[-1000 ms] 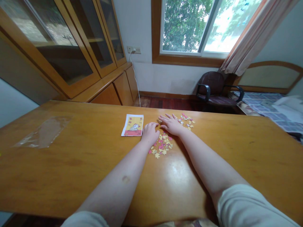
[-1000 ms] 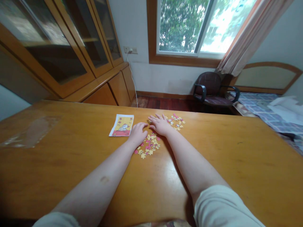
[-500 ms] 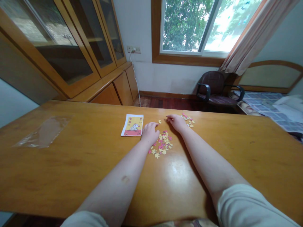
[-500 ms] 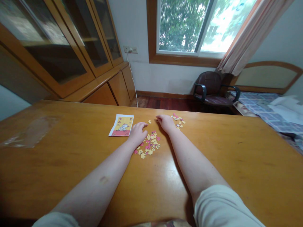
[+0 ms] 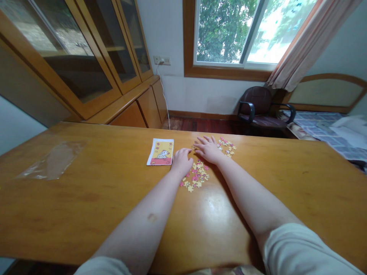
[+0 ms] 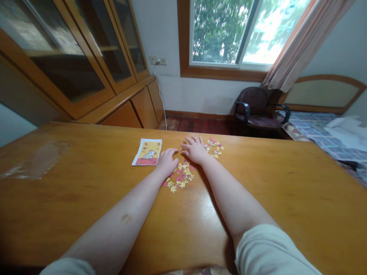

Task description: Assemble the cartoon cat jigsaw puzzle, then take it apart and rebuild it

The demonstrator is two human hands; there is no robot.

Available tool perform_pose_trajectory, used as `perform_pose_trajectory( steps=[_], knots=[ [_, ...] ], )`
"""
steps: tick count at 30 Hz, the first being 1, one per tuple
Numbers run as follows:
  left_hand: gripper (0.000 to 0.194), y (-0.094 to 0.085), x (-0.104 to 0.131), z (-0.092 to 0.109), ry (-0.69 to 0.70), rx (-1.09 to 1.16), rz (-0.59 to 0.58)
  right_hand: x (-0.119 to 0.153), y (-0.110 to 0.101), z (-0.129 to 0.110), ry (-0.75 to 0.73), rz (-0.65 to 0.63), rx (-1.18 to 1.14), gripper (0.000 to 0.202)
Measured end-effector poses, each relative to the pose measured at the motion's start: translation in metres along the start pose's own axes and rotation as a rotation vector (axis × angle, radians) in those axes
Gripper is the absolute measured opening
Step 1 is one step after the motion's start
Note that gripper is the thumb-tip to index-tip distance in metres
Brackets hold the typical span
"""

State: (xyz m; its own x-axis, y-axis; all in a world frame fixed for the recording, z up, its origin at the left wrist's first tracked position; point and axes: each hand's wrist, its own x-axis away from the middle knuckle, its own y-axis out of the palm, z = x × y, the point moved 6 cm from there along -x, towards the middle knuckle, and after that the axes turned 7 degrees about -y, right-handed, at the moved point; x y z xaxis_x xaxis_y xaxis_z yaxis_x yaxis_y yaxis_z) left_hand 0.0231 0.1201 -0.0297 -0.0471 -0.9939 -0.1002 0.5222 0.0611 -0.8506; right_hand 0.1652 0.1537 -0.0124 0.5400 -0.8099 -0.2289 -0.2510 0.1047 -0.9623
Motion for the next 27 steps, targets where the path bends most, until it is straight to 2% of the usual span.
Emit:
perform_pose_trajectory(
  steps=[4, 7, 9, 12, 14, 16, 18, 20, 23, 27],
  knots=[
    [0.048, 0.001, 0.001, 0.001, 0.004, -0.041, -0.017, 0.001, 0.004, -0.007, -0.065, -0.048, -0.109, 0.024],
    [0.049, 0.004, 0.004, 0.005, 0.044, -0.114, -0.057, 0.002, 0.001, -0.008, -0.148, -0.014, -0.224, 0.018],
    [0.047, 0.006, 0.007, 0.008, 0.088, -0.153, -0.096, 0.001, -0.009, -0.004, -0.153, 0.051, -0.281, 0.021],
    [0.042, 0.006, 0.010, 0.012, 0.126, -0.151, -0.142, 0.003, -0.040, 0.022, -0.004, 0.222, -0.303, 0.029],
    [0.039, 0.005, 0.011, 0.015, 0.140, -0.123, -0.169, 0.012, -0.062, 0.056, 0.193, 0.322, -0.269, 0.032],
    [0.036, 0.005, 0.013, 0.019, 0.172, -0.094, -0.206, 0.027, -0.070, 0.093, 0.426, 0.287, -0.255, 0.042],
    [0.034, 0.005, 0.016, 0.024, 0.215, -0.072, -0.243, 0.045, -0.062, 0.123, 0.602, 0.180, -0.207, 0.053],
    [0.035, 0.006, 0.017, 0.027, 0.243, -0.056, -0.259, 0.056, -0.041, 0.137, 0.651, 0.023, -0.184, 0.063],
    [0.045, 0.008, 0.019, 0.029, 0.287, -0.042, -0.292, 0.055, -0.012, 0.133, 0.535, -0.085, -0.149, 0.064],
    [0.046, 0.014, 0.027, 0.036, 0.408, -0.052, -0.385, 0.034, 0.007, 0.111, 0.385, -0.131, -0.153, 0.057]
  ],
)
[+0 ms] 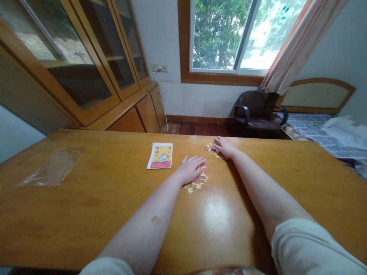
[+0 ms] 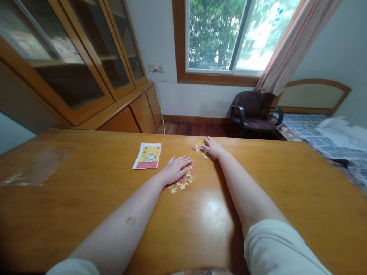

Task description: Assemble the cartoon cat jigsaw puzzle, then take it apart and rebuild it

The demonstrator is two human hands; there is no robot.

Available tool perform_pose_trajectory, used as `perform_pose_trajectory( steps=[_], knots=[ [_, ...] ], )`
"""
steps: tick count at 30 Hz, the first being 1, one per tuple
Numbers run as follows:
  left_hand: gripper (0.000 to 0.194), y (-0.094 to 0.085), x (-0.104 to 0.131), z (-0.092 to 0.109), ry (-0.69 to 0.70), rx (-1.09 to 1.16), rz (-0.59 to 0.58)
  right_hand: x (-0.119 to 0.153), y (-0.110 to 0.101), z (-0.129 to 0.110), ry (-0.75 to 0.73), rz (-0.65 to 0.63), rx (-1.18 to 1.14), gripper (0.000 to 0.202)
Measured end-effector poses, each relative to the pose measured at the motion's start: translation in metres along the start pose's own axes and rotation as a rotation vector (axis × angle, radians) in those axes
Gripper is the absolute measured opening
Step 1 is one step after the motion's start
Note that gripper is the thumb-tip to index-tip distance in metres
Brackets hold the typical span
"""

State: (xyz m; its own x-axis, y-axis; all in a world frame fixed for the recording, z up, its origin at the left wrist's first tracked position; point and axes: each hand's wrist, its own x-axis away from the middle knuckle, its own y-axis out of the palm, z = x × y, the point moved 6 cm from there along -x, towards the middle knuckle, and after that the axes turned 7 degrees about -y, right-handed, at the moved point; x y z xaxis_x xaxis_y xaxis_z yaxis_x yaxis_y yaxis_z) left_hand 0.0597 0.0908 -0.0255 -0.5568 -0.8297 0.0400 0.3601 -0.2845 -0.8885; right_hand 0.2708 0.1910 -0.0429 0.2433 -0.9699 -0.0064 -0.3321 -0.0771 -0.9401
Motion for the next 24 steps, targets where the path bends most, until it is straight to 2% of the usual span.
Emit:
perform_pose_trajectory(
  steps=[4, 8, 11, 13, 16, 19, 21, 24],
  knots=[
    [0.042, 0.001, 0.003, 0.008, 0.062, 0.010, -0.031, -0.010, 0.009, -0.036, -0.210, -0.028, 0.033, 0.063],
    [0.038, 0.000, 0.003, 0.012, 0.068, 0.041, -0.047, -0.007, 0.017, -0.064, -0.371, 0.003, 0.074, 0.055],
    [0.036, -0.001, 0.004, 0.014, 0.070, 0.055, -0.052, -0.003, 0.018, -0.075, -0.451, 0.028, 0.051, 0.048],
    [0.035, -0.002, 0.004, 0.014, 0.072, 0.060, -0.042, -0.004, 0.014, -0.073, -0.447, 0.063, 0.045, 0.048],
    [0.034, -0.003, 0.004, 0.013, 0.083, 0.070, -0.029, -0.014, 0.004, -0.051, -0.241, 0.137, 0.079, 0.061],
    [0.034, -0.002, 0.003, 0.012, 0.082, 0.086, -0.032, -0.022, 0.005, -0.029, -0.063, 0.063, 0.102, 0.068],
    [0.033, -0.002, 0.003, 0.011, 0.076, 0.097, -0.027, -0.025, 0.009, -0.028, -0.084, -0.008, 0.094, 0.063],
    [0.032, -0.004, 0.003, 0.012, 0.066, 0.102, -0.002, -0.019, 0.014, -0.047, -0.244, -0.046, 0.078, 0.055]
  ],
)
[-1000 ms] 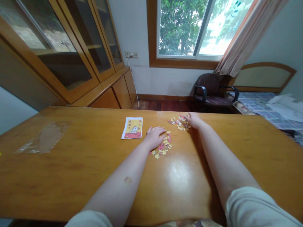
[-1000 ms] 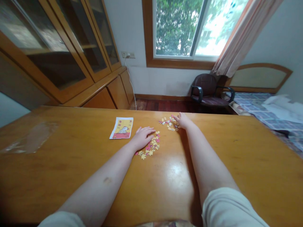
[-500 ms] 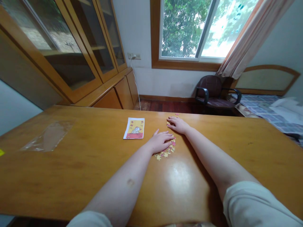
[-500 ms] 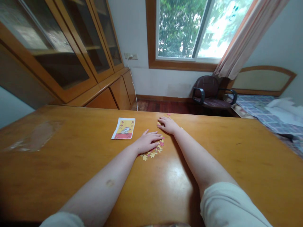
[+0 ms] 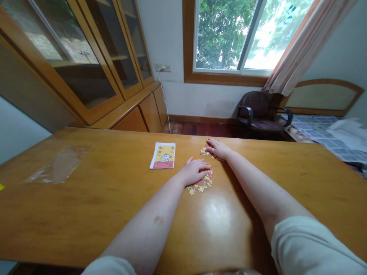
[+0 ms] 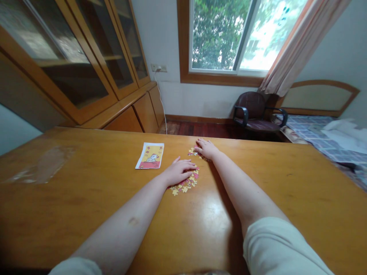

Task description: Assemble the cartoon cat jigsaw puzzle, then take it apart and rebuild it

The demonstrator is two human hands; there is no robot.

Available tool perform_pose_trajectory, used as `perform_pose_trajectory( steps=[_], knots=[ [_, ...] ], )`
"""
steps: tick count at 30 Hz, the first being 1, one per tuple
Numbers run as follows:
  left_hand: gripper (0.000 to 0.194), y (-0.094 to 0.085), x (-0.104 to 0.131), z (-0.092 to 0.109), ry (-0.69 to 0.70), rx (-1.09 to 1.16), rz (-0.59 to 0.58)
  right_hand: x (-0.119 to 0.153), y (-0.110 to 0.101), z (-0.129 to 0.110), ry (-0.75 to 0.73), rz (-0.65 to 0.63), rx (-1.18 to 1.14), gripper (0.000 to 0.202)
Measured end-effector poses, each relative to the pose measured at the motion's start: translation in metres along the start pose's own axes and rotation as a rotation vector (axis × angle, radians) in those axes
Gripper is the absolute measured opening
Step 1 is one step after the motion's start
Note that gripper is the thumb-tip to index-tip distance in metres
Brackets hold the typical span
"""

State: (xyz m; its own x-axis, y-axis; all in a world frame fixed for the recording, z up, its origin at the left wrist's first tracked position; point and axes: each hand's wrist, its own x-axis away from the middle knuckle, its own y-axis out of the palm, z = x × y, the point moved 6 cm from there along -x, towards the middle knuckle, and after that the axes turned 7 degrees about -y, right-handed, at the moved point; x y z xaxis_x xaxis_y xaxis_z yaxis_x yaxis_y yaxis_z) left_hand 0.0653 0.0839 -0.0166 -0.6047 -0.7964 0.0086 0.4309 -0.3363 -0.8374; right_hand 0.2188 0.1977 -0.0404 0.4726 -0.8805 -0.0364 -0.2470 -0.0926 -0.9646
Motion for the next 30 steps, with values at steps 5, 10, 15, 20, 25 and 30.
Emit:
perform_pose_trajectory(
  steps=[5, 10, 15, 20, 25, 30],
  knots=[
    [0.028, -0.001, 0.001, 0.004, 0.036, 0.013, -0.001, 0.020, -0.001, -0.032, -0.209, 0.018, 0.010, 0.055],
    [0.026, 0.000, 0.000, 0.003, 0.047, 0.034, -0.020, 0.060, -0.006, 0.005, 0.095, 0.106, 0.041, 0.085],
    [0.026, 0.003, -0.003, -0.001, 0.045, 0.056, -0.041, 0.083, 0.006, 0.022, 0.100, 0.048, 0.073, 0.103],
    [0.026, 0.004, -0.005, -0.002, 0.056, 0.076, -0.038, 0.057, 0.008, 0.004, 0.013, 0.062, 0.040, 0.112],
    [0.026, 0.004, -0.004, -0.002, 0.072, 0.076, -0.019, 0.023, 0.006, -0.017, -0.118, 0.068, -0.009, 0.102],
    [0.026, 0.003, -0.004, -0.001, 0.067, 0.070, -0.018, 0.006, 0.005, -0.027, -0.216, 0.053, -0.005, 0.083]
  ],
)
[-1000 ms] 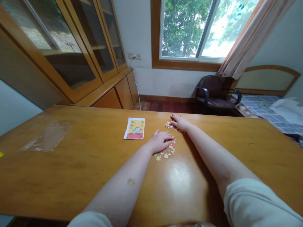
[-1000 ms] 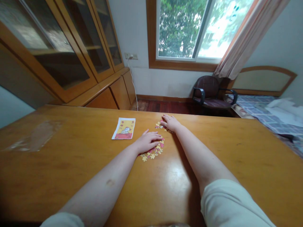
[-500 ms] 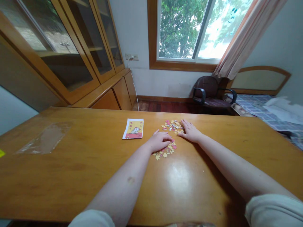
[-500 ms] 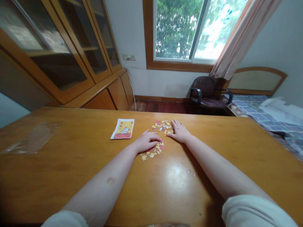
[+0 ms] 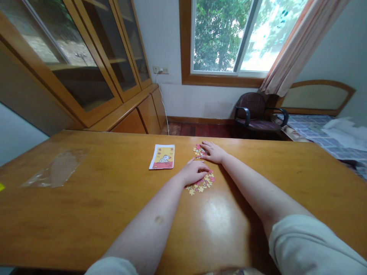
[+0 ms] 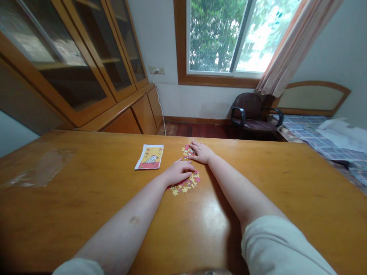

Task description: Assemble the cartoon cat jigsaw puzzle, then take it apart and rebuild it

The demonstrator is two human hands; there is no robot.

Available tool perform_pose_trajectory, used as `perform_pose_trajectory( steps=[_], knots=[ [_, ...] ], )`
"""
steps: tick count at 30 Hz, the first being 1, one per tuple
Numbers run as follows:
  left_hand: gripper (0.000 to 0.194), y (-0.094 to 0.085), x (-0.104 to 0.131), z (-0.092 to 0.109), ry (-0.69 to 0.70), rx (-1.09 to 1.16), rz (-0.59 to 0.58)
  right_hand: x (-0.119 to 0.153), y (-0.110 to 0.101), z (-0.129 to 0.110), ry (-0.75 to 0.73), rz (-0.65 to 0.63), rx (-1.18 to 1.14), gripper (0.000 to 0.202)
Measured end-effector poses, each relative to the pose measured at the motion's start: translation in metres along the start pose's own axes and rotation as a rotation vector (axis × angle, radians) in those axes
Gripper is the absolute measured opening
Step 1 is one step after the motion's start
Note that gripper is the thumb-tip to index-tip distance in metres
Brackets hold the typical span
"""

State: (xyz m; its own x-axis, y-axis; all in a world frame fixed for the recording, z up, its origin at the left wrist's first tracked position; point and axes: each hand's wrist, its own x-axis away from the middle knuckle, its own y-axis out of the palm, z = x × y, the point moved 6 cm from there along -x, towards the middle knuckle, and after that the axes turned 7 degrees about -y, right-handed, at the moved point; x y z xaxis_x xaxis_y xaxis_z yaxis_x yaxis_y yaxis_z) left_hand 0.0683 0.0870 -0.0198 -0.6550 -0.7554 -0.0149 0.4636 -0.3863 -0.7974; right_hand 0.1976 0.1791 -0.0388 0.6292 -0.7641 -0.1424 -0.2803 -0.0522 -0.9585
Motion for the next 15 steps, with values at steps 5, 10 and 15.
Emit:
perform_pose_trajectory(
  steps=[5, 10, 15],
  knots=[
    [0.026, -0.001, 0.000, 0.001, 0.004, 0.003, 0.008, -0.006, -0.002, -0.003, -0.022, 0.065, -0.021, 0.078],
    [0.026, -0.003, -0.001, 0.003, 0.059, 0.018, 0.047, -0.014, 0.001, -0.017, 0.096, 0.089, 0.005, 0.081],
    [0.026, -0.002, -0.002, 0.001, 0.059, 0.023, 0.055, -0.025, 0.009, -0.030, 0.029, -0.049, 0.073, 0.068]
  ],
)
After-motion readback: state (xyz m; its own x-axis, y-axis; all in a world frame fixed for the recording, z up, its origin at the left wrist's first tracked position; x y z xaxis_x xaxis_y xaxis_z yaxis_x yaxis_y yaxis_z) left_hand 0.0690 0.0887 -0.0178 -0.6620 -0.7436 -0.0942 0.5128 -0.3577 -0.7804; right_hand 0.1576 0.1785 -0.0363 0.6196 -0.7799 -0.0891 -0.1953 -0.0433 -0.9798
